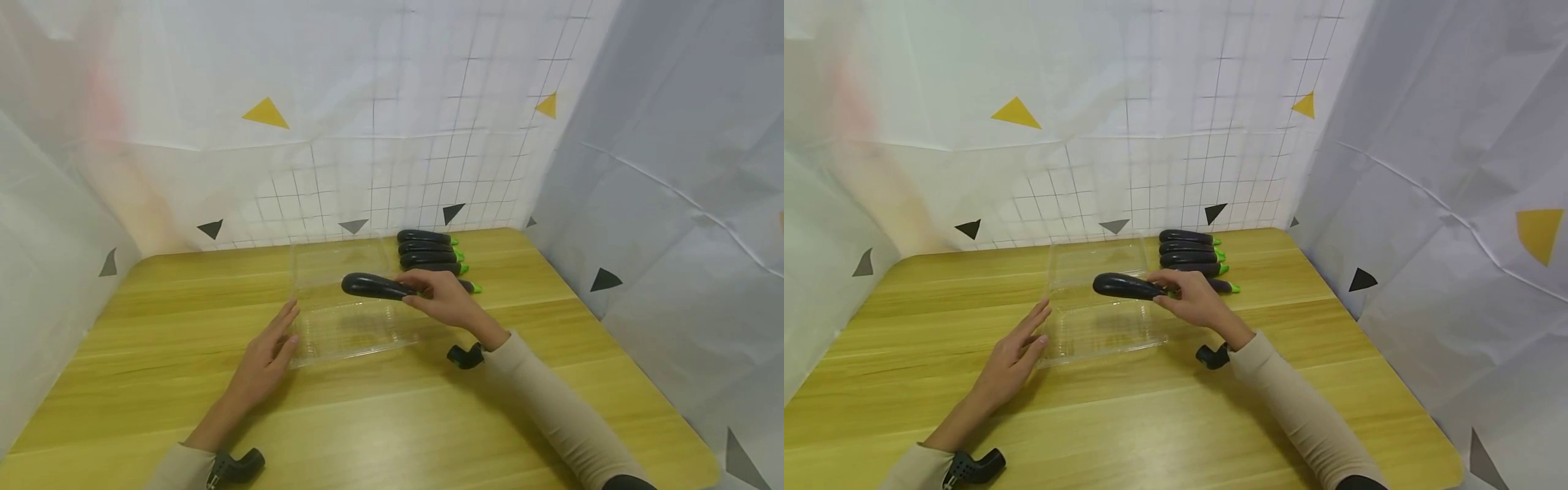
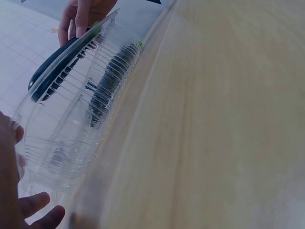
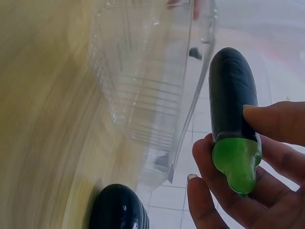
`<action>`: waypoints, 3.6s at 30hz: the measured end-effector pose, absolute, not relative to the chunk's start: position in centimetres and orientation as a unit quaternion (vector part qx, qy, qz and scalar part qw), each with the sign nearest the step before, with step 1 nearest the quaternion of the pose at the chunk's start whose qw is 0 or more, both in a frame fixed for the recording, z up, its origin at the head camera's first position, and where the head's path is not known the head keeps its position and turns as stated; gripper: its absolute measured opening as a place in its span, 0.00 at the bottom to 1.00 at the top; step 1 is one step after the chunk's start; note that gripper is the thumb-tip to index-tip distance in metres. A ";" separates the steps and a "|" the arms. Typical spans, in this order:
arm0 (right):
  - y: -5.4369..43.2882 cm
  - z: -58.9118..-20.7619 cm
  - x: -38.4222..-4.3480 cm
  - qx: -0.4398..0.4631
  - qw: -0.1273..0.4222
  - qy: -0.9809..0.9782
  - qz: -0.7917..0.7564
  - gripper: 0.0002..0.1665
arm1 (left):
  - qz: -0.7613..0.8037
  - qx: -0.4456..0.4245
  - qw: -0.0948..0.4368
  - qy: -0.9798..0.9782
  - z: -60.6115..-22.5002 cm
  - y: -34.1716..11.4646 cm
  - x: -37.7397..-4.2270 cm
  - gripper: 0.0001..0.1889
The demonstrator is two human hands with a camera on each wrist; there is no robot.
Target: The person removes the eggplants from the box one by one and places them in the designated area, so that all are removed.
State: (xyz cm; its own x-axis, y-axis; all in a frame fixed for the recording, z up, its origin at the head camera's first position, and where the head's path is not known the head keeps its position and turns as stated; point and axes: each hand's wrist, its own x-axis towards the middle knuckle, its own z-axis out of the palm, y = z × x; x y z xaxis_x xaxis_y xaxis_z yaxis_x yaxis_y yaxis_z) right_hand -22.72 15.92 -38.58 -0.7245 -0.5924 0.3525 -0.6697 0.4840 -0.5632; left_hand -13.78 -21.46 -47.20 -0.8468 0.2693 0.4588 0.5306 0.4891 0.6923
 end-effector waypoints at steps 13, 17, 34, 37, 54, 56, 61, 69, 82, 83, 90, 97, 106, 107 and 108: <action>17.2 -38.4 -22.6 0.365 0.050 -0.854 0.368 0.20 | -0.446 -0.240 0.157 -0.848 -47.3 -21.5 -13.9 0.29; 17.4 -38.2 -22.5 0.356 0.044 -0.856 0.373 0.19 | -0.444 -0.240 0.159 -0.848 -47.3 -21.5 -13.9 0.29; 19.2 -37.9 -22.1 0.325 0.031 -0.869 0.371 0.20 | -0.451 -0.241 0.154 -0.845 -47.3 -21.5 -13.9 0.28; 19.6 -37.8 -22.0 0.321 0.028 -0.870 0.372 0.20 | -0.451 -0.241 0.155 -0.846 -47.3 -21.5 -13.9 0.29; 21.9 -37.5 -23.1 0.329 0.023 -0.873 0.360 0.21 | -0.447 -0.238 0.154 -0.849 -47.3 -21.5 -13.9 0.29; 22.1 -37.4 -23.1 0.330 0.022 -0.872 0.361 0.21 | -0.447 -0.237 0.152 -0.849 -47.3 -21.6 -13.9 0.29; 22.6 -37.3 -23.3 0.330 0.013 -0.870 0.366 0.21 | -0.447 -0.238 0.153 -0.848 -47.3 -21.5 -13.9 0.29; 23.6 -37.3 -23.9 0.317 -0.020 -0.872 0.372 0.21 | -0.462 -0.247 0.155 -0.838 -47.3 -21.5 -14.0 0.29; 25.6 -37.5 -24.7 0.308 -0.029 -0.875 0.373 0.22 | -0.456 -0.245 0.154 -0.842 -47.2 -21.4 -13.8 0.29; 25.7 -37.6 -24.9 0.309 -0.027 -0.875 0.371 0.22 | -0.455 -0.245 0.155 -0.842 -47.2 -21.4 -13.8 0.29; 26.4 -38.2 -25.3 0.312 -0.020 -0.881 0.355 0.22 | -0.452 -0.246 0.160 -0.842 -47.2 -21.4 -13.9 0.29; 27.0 -38.8 -25.9 0.319 -0.024 -0.882 0.345 0.20 | -0.448 -0.245 0.158 -0.845 -47.3 -21.4 -13.9 0.29; 27.7 -39.7 -26.4 0.327 -0.030 -0.887 0.324 0.20 | -0.449 -0.246 0.152 -0.845 -47.3 -21.5 -13.8 0.29; 27.7 -39.7 -26.4 0.328 -0.033 -0.887 0.324 0.20 | -0.450 -0.245 0.151 -0.845 -47.3 -21.5 -13.8 0.29; 27.8 -39.8 -26.5 0.330 -0.036 -0.886 0.324 0.20 | -0.450 -0.244 0.151 -0.846 -47.3 -21.5 -13.8 0.29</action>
